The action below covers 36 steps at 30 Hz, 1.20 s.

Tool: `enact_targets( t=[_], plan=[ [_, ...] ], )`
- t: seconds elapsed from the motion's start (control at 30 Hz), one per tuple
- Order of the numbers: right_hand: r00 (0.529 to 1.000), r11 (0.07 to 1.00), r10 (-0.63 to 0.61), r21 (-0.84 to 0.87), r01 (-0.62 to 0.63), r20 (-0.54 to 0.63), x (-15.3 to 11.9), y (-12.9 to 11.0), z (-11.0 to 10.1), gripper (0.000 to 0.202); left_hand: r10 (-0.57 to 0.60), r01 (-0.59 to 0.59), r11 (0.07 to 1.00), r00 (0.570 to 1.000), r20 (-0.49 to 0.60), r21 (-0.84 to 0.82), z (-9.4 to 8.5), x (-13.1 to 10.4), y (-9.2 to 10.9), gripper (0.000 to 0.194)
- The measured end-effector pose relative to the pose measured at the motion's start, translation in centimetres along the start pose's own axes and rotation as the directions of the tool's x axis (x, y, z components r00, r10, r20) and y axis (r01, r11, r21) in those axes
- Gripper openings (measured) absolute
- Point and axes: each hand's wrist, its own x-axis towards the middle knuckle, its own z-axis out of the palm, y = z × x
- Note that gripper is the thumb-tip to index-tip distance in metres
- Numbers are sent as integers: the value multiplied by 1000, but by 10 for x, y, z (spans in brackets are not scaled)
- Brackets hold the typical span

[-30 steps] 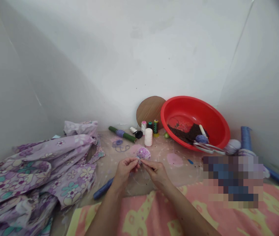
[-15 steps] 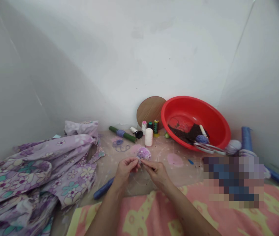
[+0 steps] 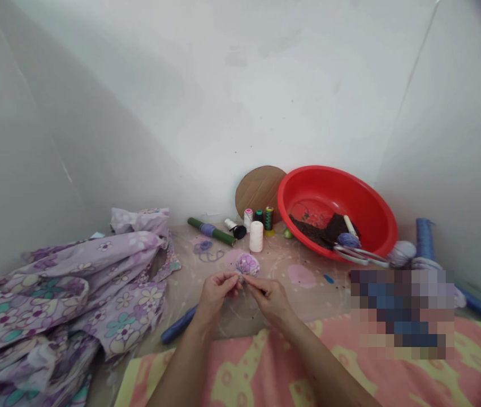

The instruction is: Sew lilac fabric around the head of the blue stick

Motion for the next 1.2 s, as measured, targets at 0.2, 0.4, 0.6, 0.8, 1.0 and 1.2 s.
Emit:
enact_targets(
  t=[0.2, 0.4, 0.6, 0.8, 1.0, 1.2],
  plan=[
    [1000, 1000, -17, -14, 17, -6, 0, 1, 2, 30, 5, -5, 1000, 1000, 2, 5, 2, -1, 2, 20],
    [1000, 1000, -14, 11, 14, 8, 0, 2, 1, 30, 0, 0, 1000, 1000, -2, -1, 2, -1, 2, 21],
    [1000, 1000, -2, 3, 2, 13, 0, 5, 1, 31, -4, 4, 1000, 1000, -6, -9, 2, -1, 2, 20],
    [1000, 1000, -4, 18, 4, 3, 0, 5, 1, 29, 11, -11, 1000, 1000, 13, -5, 1, 0, 1, 19],
    [1000, 997, 11, 77, -10, -16, 0, 6, 4, 27, 5, -5, 1000, 1000, 9, -3, 1, 0, 0, 19],
    [999, 996, 11, 91, -6, -49, 1, 8, 6, 25, 7, -7, 1000, 1000, 10, 6, 1, 0, 0, 21]
  ],
)
